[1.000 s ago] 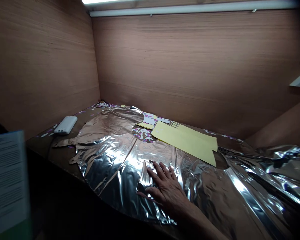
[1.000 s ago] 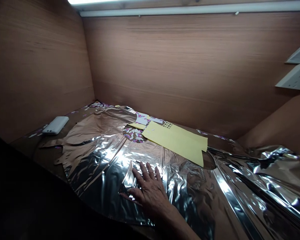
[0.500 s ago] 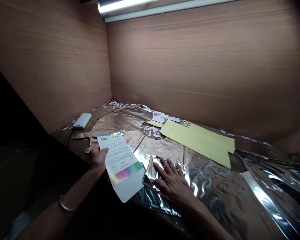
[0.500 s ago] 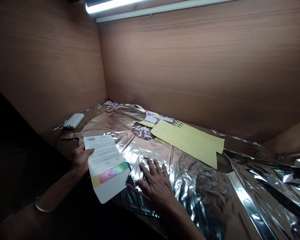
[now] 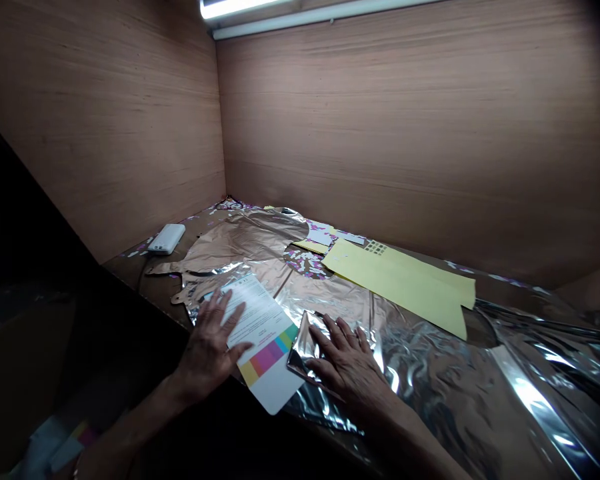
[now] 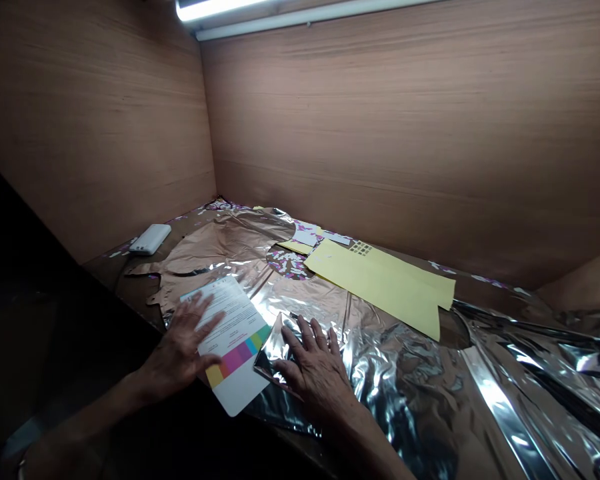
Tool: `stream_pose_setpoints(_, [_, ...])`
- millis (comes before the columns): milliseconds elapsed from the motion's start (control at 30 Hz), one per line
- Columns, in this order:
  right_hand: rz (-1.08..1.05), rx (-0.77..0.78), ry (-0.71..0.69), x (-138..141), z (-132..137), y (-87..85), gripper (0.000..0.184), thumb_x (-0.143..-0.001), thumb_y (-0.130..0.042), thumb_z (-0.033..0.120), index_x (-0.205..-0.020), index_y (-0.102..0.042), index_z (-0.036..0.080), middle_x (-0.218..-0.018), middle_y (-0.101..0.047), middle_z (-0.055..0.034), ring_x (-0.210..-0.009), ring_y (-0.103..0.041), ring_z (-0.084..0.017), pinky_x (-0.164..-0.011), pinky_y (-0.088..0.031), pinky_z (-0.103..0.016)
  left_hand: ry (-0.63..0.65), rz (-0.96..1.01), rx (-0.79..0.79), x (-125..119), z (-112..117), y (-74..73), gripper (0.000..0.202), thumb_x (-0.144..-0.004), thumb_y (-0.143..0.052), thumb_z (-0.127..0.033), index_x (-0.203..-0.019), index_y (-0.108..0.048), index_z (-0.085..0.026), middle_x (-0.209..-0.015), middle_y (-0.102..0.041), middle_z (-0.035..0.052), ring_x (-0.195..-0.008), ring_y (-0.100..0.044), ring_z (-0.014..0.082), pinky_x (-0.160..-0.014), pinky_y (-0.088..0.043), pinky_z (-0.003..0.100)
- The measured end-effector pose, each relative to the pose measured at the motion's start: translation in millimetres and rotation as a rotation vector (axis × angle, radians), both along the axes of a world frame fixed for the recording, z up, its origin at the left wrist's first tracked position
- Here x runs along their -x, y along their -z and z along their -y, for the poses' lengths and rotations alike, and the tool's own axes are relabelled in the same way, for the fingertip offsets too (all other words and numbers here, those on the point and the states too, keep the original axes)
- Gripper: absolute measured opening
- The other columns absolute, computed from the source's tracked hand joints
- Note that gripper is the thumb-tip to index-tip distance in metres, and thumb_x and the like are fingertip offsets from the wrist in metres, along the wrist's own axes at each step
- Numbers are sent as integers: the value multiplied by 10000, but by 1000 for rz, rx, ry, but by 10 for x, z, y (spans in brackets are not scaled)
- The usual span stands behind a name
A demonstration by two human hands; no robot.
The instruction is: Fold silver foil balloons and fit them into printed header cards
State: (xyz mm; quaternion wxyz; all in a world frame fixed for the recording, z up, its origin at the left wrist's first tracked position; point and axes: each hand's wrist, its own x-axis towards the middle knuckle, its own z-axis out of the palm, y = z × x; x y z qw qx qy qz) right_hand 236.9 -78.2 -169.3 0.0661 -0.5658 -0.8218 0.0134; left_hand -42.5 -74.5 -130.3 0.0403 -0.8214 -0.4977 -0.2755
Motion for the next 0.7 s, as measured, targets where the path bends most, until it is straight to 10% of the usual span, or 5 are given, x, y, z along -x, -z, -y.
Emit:
stream_pose_setpoints(133, [5, -28, -3, 1, 36, 12, 536, -870, -388, 521, -1355, -338, 299, -1438, -240, -73, -1308, -188, -321, -1030, -175, -567, 325, -402, 326, -164, -160, 73, 775, -750, -411, -685, -1351, -359, -198, -1441, -193, 195, -1328, -78, 389, -1017, -66, 611])
stream_pose_setpoints(267, [33, 1, 25, -88, 113, 17, 578, -851, -392, 571, -1362, -316, 312, -1446, -221, -63, -1309, -182, -323, -1027, -181, -567, 241, -447, 493, -533, -214, 146, 827, -788, -207, -715, -1393, -259, -153, -1447, -115, 222, -1331, -24, 386, -995, -30, 629])
stream_pose_setpoints(533, [83, 28, 108, -744, 59, 102, 553, -866, -380, 556, -1364, -297, 330, -1449, -213, -42, -1312, -187, -305, -1018, -208, -553, 156, -427, 327, -1345, -168, 176, 753, -791, -333, -674, -1287, -432, -116, -1334, -354, 248, -1134, -346, 470, -792, -321, 581])
stream_pose_setpoints(700, [80, 68, 132, -944, -20, 72, 542, -867, -383, 552, -1352, -328, 317, -1443, -230, -50, -1307, -207, -297, -1022, -210, -541, 527, -403, 216, -1541, -437, 166, 609, -697, -524, -669, -986, -568, -134, -979, -551, 120, -872, -498, 261, -687, -386, 352])
